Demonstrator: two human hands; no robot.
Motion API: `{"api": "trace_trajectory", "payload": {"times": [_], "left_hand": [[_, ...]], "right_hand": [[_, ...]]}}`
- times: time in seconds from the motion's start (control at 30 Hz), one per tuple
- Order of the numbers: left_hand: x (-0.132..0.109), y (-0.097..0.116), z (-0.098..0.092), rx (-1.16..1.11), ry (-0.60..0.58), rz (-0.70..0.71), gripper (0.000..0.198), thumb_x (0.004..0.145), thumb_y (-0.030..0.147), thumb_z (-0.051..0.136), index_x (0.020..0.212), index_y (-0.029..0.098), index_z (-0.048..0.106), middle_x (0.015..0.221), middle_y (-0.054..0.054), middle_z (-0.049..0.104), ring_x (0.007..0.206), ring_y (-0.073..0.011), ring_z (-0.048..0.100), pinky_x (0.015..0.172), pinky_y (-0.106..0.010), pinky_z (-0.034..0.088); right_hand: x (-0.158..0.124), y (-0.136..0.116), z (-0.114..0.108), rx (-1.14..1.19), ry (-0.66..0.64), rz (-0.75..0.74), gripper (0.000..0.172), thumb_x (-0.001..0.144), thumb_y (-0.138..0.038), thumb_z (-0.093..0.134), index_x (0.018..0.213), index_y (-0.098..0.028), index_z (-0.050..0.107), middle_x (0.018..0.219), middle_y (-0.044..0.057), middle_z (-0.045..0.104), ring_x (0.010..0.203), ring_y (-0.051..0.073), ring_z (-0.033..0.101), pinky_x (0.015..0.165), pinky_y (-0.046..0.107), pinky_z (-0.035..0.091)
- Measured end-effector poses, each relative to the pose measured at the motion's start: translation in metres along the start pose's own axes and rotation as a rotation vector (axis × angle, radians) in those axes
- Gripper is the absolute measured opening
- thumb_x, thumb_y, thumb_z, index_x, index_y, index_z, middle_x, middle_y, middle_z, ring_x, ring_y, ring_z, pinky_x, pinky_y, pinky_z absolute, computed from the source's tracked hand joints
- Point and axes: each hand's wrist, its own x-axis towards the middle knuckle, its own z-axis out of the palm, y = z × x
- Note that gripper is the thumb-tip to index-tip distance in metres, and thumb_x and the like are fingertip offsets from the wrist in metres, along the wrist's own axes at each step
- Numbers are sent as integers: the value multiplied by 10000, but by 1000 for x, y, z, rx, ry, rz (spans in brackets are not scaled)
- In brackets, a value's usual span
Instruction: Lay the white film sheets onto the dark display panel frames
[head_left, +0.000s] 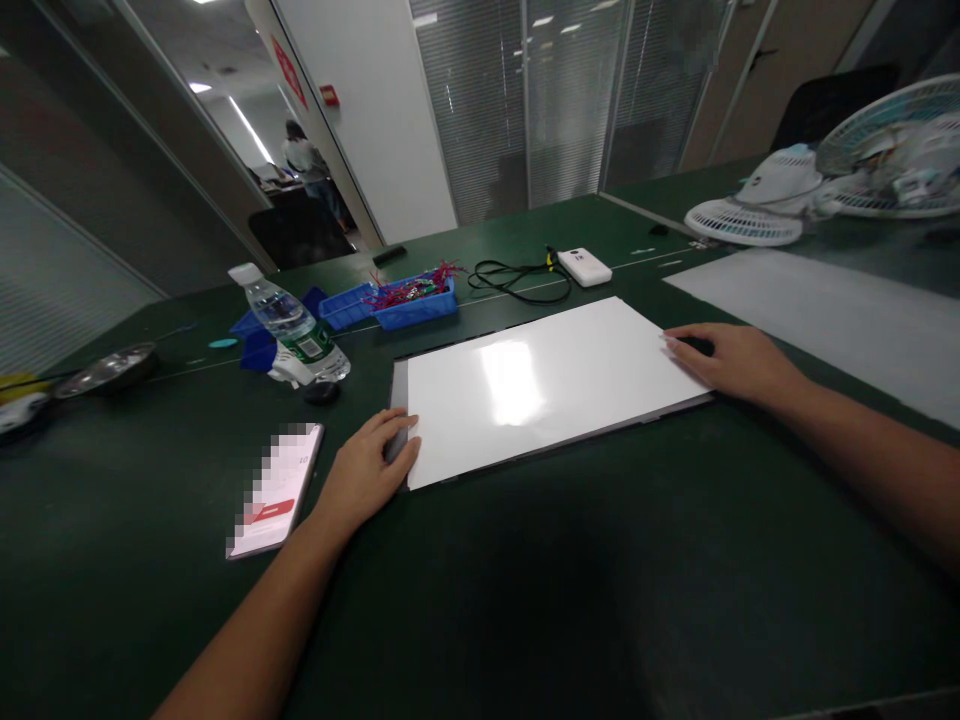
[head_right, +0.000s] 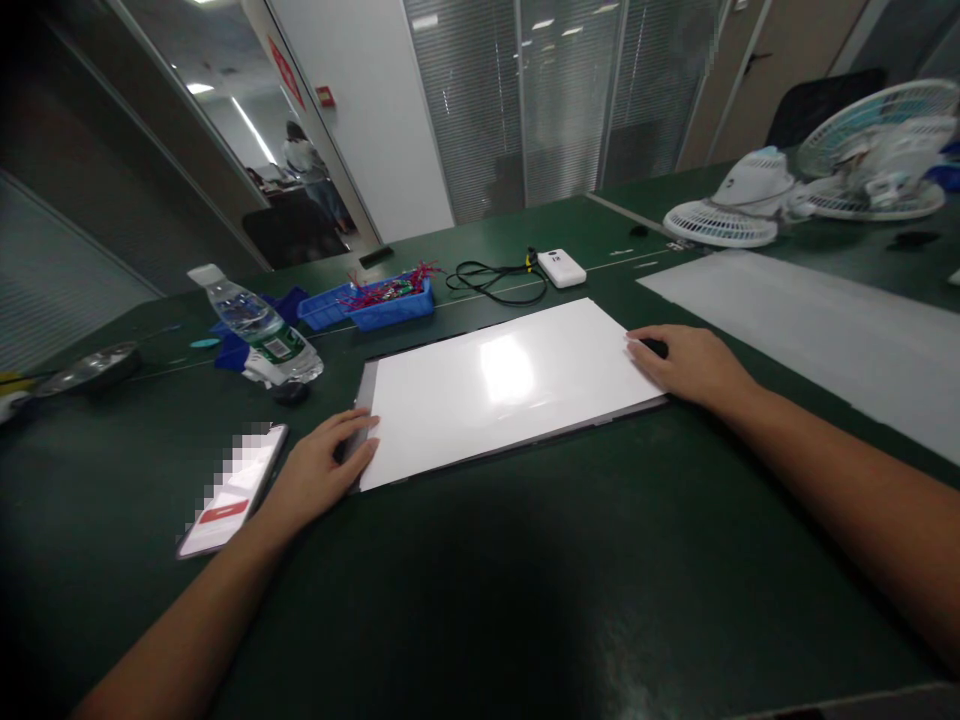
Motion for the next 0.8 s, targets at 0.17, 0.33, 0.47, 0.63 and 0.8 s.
{"api": "trace_trajectory", "payload": {"times": [0.17, 0.33, 0.47, 0.63, 0.8], "left_hand": [[0, 0, 0, 0, 16, 5, 534, 1018, 599, 558, 1354, 241, 769, 1560, -109, 674, 1425, -355, 653, 1233, -558, 503], [-1, 2, -1, 3, -1, -7, 567, 1022, 607, 554, 1386, 223, 757, 1578, -125, 659, 1434, -359, 647, 1235, -570, 497], [-1, 1, -1, 6, 2, -4, 575, 1016, 613, 552, 1385, 223, 759, 1570, -120, 667, 1446, -360, 638, 1246, -569, 487], [-1, -1, 0, 13, 5, 0, 576, 1015, 598, 559, 1394, 212, 756, 1571, -124, 666, 1462, -361, 626, 1253, -566, 481], [0, -2, 1, 11, 4, 9, 573, 1020, 597, 548, 1384, 209, 762, 1567, -124, 668, 1443, -365, 641, 1246, -583, 488]], "right_hand": [[-3, -5, -3, 17, -10, -17, 723, 1064, -672, 409, 1505, -189, 718, 1293, 166, 759, 961, 302, 661, 836, 442, 505], [-5, -9, -5, 32, 8, -40, 714, 1061, -671, 410, 1490, -199, 732, 1303, 160, 760, 966, 309, 666, 848, 457, 515], [-6, -11, -5, 50, -8, -55, 711, 1064, -667, 415, 1517, -211, 719, 1336, 151, 753, 969, 299, 669, 829, 453, 516], [-5, -7, 0, 71, 5, -118, 686, 1058, -663, 449, 1485, -212, 739, 1382, 142, 748, 991, 298, 685, 836, 462, 537], [-1, 0, 7, 98, 25, -190, 699, 1033, -691, 464, 1458, -217, 753, 1396, 122, 751, 1035, 328, 709, 865, 505, 566]]}}
